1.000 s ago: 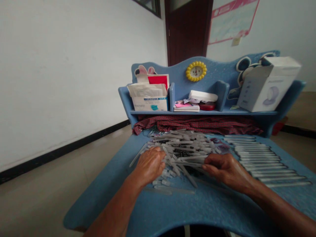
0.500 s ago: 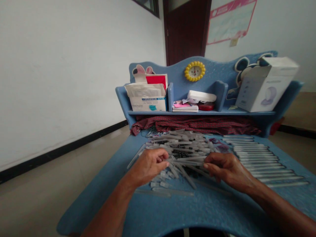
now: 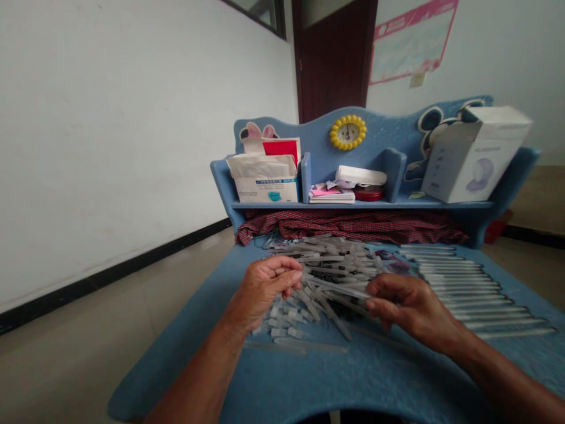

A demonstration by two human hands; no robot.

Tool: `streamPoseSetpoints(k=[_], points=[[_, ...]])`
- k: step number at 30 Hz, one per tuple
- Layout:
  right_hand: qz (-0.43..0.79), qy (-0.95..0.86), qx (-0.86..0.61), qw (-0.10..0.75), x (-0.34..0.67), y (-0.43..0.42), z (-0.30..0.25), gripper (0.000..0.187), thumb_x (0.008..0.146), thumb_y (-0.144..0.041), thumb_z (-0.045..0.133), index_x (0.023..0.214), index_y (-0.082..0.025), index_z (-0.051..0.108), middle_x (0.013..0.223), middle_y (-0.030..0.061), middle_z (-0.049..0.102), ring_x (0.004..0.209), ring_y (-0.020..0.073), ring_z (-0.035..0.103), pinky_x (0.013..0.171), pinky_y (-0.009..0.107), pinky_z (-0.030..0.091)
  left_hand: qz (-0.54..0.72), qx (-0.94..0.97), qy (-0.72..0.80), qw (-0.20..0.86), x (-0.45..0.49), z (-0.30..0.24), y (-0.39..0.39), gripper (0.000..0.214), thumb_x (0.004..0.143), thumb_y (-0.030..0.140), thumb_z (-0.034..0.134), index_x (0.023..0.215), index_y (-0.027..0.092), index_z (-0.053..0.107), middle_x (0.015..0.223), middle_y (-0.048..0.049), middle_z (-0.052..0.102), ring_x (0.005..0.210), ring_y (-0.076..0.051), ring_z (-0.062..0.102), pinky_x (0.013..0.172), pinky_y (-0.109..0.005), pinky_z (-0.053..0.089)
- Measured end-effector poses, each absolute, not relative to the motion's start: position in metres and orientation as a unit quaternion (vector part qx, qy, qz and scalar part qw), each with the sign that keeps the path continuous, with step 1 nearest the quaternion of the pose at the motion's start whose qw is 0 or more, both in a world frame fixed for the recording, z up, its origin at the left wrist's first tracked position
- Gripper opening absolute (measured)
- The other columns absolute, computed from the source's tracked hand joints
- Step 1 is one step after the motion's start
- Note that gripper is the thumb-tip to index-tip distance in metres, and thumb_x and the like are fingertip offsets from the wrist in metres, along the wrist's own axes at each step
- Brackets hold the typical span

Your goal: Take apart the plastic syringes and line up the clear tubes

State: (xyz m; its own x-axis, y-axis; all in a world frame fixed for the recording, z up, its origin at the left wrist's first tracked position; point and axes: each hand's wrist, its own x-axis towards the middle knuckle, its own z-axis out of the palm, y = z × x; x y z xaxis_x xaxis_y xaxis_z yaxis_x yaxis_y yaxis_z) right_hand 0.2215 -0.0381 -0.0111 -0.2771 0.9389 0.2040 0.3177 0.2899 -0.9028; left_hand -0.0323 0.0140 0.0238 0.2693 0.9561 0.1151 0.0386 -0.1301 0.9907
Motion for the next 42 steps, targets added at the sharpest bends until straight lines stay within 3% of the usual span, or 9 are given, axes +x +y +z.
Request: streamPoseSetpoints(k=[5, 10, 13, 21, 29, 42], points=[[0.134, -0.783, -0.455, 0.402, 0.221, -0.043, -0.012, 0.014, 0.084, -0.032, 0.054, 0.078, -0.020, 0.057, 0.066, 0.0023, 0.062, 0.058, 0.0128, 0.056, 0.053, 0.024, 0.044, 0.464, 0.575, 0.385, 0.553, -0.032, 0.025, 0.014, 0.023, 0.061, 0.018, 0.072, 0.081, 0.012, 0.063, 0.061, 0.0003, 0.061, 0.054, -0.008, 0.053, 0.053, -0.020, 0.043], [0.061, -0.797, -0.452, 0.397, 0.220, -0.047, -0.013, 0.012, 0.085, -0.031, 0.053, 0.084, -0.021, 0.059, 0.069, 0.0033, 0.065, 0.057, 0.0135, 0.059, 0.052, 0.025, 0.044, 0.470, 0.571, 0.364, 0.566, -0.034, 0.024, 0.014, 0.020, 0.060, 0.018, 0.072, 0.078, 0.013, 0.063, 0.062, 0.0003, 0.061, 0.054, -0.009, 0.054, 0.054, -0.021, 0.044], [0.112, -0.789, -0.456, 0.395, 0.219, -0.048, -0.011, 0.015, 0.086, -0.033, 0.052, 0.083, -0.021, 0.059, 0.069, 0.0033, 0.064, 0.058, 0.0134, 0.058, 0.052, 0.025, 0.043, 0.463, 0.572, 0.379, 0.561, -0.033, 0.024, 0.014, 0.020, 0.064, 0.025, 0.071, 0.077, 0.013, 0.062, 0.059, 0.0001, 0.061, 0.052, -0.009, 0.054, 0.049, -0.020, 0.041], [0.391, -0.701, -0.450, 0.391, 0.214, -0.041, -0.013, 0.032, 0.087, -0.044, 0.046, 0.071, -0.018, 0.054, 0.060, -0.0015, 0.051, 0.051, 0.0092, 0.049, 0.048, 0.022, 0.041, 0.396, 0.609, 0.418, 0.546, -0.033, 0.019, 0.017, 0.030, 0.074, 0.040, 0.062, 0.063, 0.014, 0.055, 0.053, 0.0013, 0.056, 0.042, -0.005, 0.044, 0.041, -0.017, 0.033], [0.448, -0.656, -0.460, 0.397, 0.211, -0.038, -0.015, 0.034, 0.081, -0.048, 0.053, 0.069, -0.017, 0.054, 0.056, -0.0024, 0.054, 0.042, 0.0080, 0.049, 0.041, 0.020, 0.039, 0.375, 0.637, 0.453, 0.499, -0.029, 0.021, 0.015, 0.034, 0.076, 0.043, 0.057, 0.058, 0.015, 0.052, 0.049, 0.0024, 0.052, 0.042, -0.006, 0.042, 0.040, -0.017, 0.031], [0.480, -0.650, -0.459, 0.370, 0.209, -0.039, -0.012, 0.044, 0.081, -0.057, 0.048, 0.066, -0.016, 0.051, 0.049, -0.0023, 0.052, 0.035, 0.0069, 0.043, 0.035, 0.018, 0.032, 0.348, 0.653, 0.482, 0.470, -0.025, 0.019, 0.013, 0.038, 0.076, 0.046, 0.053, 0.053, 0.016, 0.049, 0.043, 0.0042, 0.046, 0.038, -0.006, 0.038, 0.039, -0.018, 0.026]])
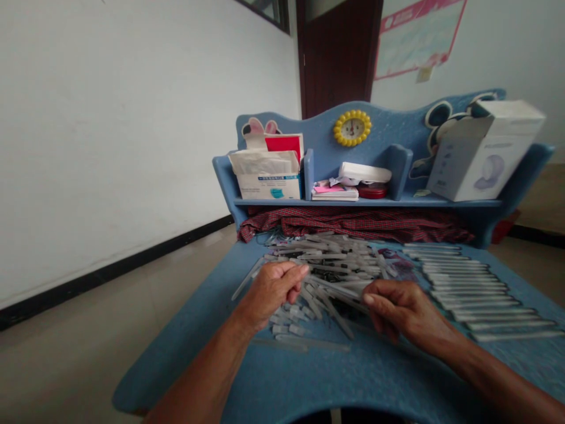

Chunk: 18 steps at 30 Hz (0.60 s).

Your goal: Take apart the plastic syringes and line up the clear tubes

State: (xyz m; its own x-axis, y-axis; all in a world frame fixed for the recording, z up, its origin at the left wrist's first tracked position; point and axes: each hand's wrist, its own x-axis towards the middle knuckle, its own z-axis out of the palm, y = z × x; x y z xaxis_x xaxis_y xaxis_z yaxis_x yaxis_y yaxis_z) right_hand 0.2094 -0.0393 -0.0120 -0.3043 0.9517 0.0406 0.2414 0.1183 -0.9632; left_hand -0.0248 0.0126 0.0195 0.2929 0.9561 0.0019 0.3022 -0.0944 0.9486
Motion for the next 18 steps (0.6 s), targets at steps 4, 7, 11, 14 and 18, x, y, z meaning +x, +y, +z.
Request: streamPoseSetpoints(k=[4, 7, 11, 14, 18], points=[[0.483, -0.645, -0.465, 0.366, 0.2090, -0.0397, -0.0119, 0.046, 0.080, -0.059, 0.048, 0.064, -0.016, 0.050, 0.048, -0.0027, 0.050, 0.034, 0.0064, 0.041, 0.034, 0.018, 0.030, 0.342, 0.679, 0.466, 0.453, -0.0252, 0.0190, 0.0127, 0.038, 0.077, 0.044, 0.052, 0.052, 0.016, 0.049, 0.043, 0.0045, 0.044, 0.039, -0.006, 0.037, 0.040, -0.018, 0.026], [0.485, -0.641, -0.464, 0.372, 0.2082, -0.0393, -0.0135, 0.046, 0.080, -0.060, 0.048, 0.062, -0.017, 0.049, 0.046, -0.0039, 0.047, 0.034, 0.0058, 0.038, 0.034, 0.018, 0.027, 0.338, 0.685, 0.463, 0.448, -0.0254, 0.0186, 0.0126, 0.039, 0.078, 0.044, 0.051, 0.052, 0.016, 0.048, 0.043, 0.0045, 0.044, 0.039, -0.006, 0.037, 0.041, -0.019, 0.027], [0.471, -0.647, -0.467, 0.376, 0.2078, -0.0385, -0.0131, 0.048, 0.079, -0.060, 0.049, 0.059, -0.016, 0.048, 0.046, -0.0037, 0.044, 0.038, 0.0057, 0.036, 0.036, 0.019, 0.027, 0.320, 0.699, 0.460, 0.444, -0.0262, 0.0179, 0.0119, 0.039, 0.079, 0.044, 0.050, 0.052, 0.016, 0.048, 0.044, 0.0047, 0.044, 0.041, -0.006, 0.038, 0.041, -0.019, 0.028], [0.468, -0.653, -0.465, 0.373, 0.2086, -0.0386, -0.0112, 0.048, 0.078, -0.060, 0.049, 0.057, -0.017, 0.047, 0.046, -0.0036, 0.043, 0.038, 0.0057, 0.034, 0.036, 0.019, 0.026, 0.314, 0.709, 0.449, 0.444, -0.0264, 0.0180, 0.0108, 0.039, 0.080, 0.043, 0.049, 0.052, 0.016, 0.046, 0.046, 0.0051, 0.044, 0.041, -0.006, 0.038, 0.042, -0.019, 0.029], [0.460, -0.664, -0.462, 0.367, 0.2115, -0.0388, -0.0110, 0.047, 0.081, -0.058, 0.047, 0.057, -0.017, 0.047, 0.047, -0.0034, 0.043, 0.038, 0.0061, 0.034, 0.036, 0.020, 0.025, 0.305, 0.727, 0.437, 0.432, -0.0256, 0.0187, 0.0084, 0.039, 0.082, 0.043, 0.046, 0.053, 0.017, 0.045, 0.047, 0.0054, 0.043, 0.041, -0.006, 0.038, 0.043, -0.020, 0.030]])
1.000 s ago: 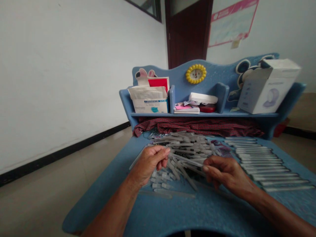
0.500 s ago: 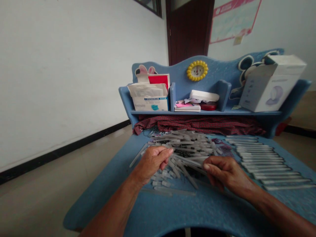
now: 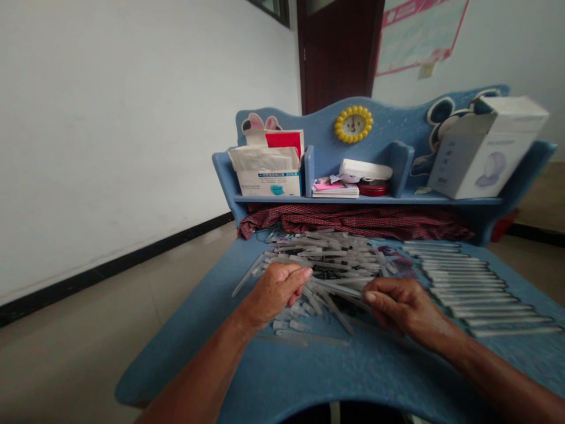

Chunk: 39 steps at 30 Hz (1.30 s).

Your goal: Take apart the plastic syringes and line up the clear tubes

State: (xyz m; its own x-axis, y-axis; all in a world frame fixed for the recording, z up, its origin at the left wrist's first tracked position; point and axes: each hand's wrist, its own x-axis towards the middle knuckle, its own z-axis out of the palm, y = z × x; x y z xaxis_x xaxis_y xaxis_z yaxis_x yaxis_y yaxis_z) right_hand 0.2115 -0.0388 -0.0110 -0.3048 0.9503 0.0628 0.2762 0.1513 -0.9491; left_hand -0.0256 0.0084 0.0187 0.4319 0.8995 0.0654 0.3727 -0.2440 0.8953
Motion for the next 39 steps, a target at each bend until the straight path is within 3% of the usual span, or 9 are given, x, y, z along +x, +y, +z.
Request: streamPoseSetpoints(k=[7, 17, 30, 35, 39], points=[[0.444, -0.684, -0.451, 0.362, 0.215, -0.038, -0.012, 0.046, 0.084, -0.055, 0.044, 0.057, -0.017, 0.046, 0.047, -0.0045, 0.040, 0.040, 0.0060, 0.030, 0.038, 0.020, 0.023, 0.299, 0.748, 0.447, 0.389, -0.023, 0.018, 0.006, 0.039, 0.084, 0.041, 0.041, 0.053, 0.018, 0.044, 0.046, 0.0051, 0.043, 0.043, -0.008, 0.039, 0.046, -0.021, 0.032], [0.365, -0.732, -0.446, 0.365, 0.212, -0.039, -0.015, 0.037, 0.089, -0.042, 0.041, 0.062, -0.017, 0.046, 0.052, -0.0040, 0.040, 0.048, 0.0085, 0.038, 0.047, 0.022, 0.030, 0.339, 0.729, 0.445, 0.394, -0.021, 0.014, 0.012, 0.043, 0.088, 0.039, 0.037, 0.050, 0.018, 0.039, 0.042, 0.0055, 0.040, 0.041, -0.007, 0.033, 0.046, -0.021, 0.030], [0.409, -0.718, -0.452, 0.337, 0.219, -0.039, -0.011, 0.042, 0.089, -0.046, 0.041, 0.058, -0.017, 0.044, 0.050, -0.0041, 0.038, 0.046, 0.0072, 0.035, 0.043, 0.021, 0.027, 0.298, 0.762, 0.441, 0.369, -0.020, 0.013, 0.008, 0.040, 0.088, 0.039, 0.035, 0.053, 0.019, 0.037, 0.045, 0.0055, 0.039, 0.043, -0.008, 0.034, 0.047, -0.022, 0.030], [0.358, -0.738, -0.455, 0.346, 0.218, -0.038, -0.012, 0.039, 0.090, -0.041, 0.040, 0.060, -0.017, 0.047, 0.051, -0.0037, 0.040, 0.047, 0.0078, 0.039, 0.045, 0.021, 0.030, 0.350, 0.695, 0.450, 0.438, -0.016, 0.010, 0.010, 0.040, 0.084, 0.043, 0.042, 0.053, 0.019, 0.038, 0.043, 0.0061, 0.038, 0.041, -0.007, 0.032, 0.042, -0.020, 0.027], [0.240, -0.787, -0.449, 0.348, 0.214, -0.042, -0.012, 0.027, 0.091, -0.034, 0.041, 0.074, -0.017, 0.055, 0.058, -0.0022, 0.050, 0.051, 0.0085, 0.048, 0.049, 0.022, 0.034, 0.408, 0.587, 0.458, 0.528, -0.012, 0.008, 0.011, 0.038, 0.081, 0.046, 0.047, 0.056, 0.019, 0.037, 0.040, 0.0076, 0.036, 0.036, -0.005, 0.025, 0.036, -0.018, 0.019]])
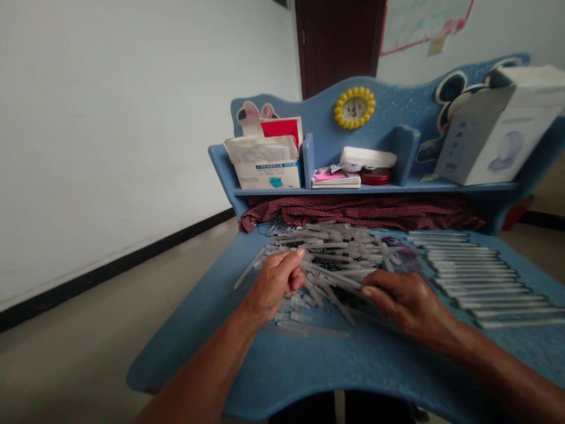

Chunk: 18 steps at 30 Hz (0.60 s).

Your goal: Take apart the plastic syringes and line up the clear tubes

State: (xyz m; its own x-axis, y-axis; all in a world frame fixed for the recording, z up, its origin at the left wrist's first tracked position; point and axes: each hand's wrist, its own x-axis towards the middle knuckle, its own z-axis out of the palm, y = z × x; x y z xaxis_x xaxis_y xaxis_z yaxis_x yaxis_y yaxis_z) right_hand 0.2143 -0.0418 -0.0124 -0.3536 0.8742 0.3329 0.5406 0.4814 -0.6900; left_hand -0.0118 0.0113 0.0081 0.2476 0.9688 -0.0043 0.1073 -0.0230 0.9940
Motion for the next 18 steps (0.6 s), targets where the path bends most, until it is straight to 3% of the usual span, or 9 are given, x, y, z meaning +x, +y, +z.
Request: streamPoseSetpoints(k=[3, 12, 18], points=[[0.157, -0.814, -0.443, 0.340, 0.212, -0.045, -0.017, 0.022, 0.093, -0.029, 0.040, 0.084, -0.018, 0.056, 0.061, -0.0011, 0.056, 0.051, 0.0089, 0.052, 0.050, 0.022, 0.035, 0.411, 0.563, 0.473, 0.539, -0.009, 0.006, 0.011, 0.040, 0.080, 0.048, 0.047, 0.054, 0.018, 0.038, 0.039, 0.0069, 0.038, 0.034, -0.004, 0.024, 0.035, -0.017, 0.018], [-0.138, -0.864, -0.370, 0.312, 0.208, -0.045, -0.032, 0.014, 0.091, -0.018, 0.043, 0.080, -0.019, 0.051, 0.058, -0.0003, 0.054, 0.051, 0.0129, 0.048, 0.052, 0.029, 0.029, 0.333, 0.535, 0.583, 0.512, -0.006, 0.001, 0.011, 0.041, 0.079, 0.053, 0.044, 0.056, 0.020, 0.036, 0.037, 0.0072, 0.037, 0.033, -0.006, 0.025, 0.034, -0.017, 0.015], [-0.180, -0.863, -0.351, 0.316, 0.204, -0.050, -0.032, 0.010, 0.086, -0.009, 0.045, 0.085, -0.018, 0.048, 0.059, -0.0011, 0.050, 0.052, 0.0143, 0.045, 0.053, 0.030, 0.029, 0.349, 0.611, 0.589, 0.398, -0.002, 0.000, 0.009, 0.038, 0.082, 0.042, 0.038, 0.051, 0.021, 0.032, 0.038, 0.0071, 0.032, 0.035, -0.007, 0.028, 0.037, -0.021, 0.021]])
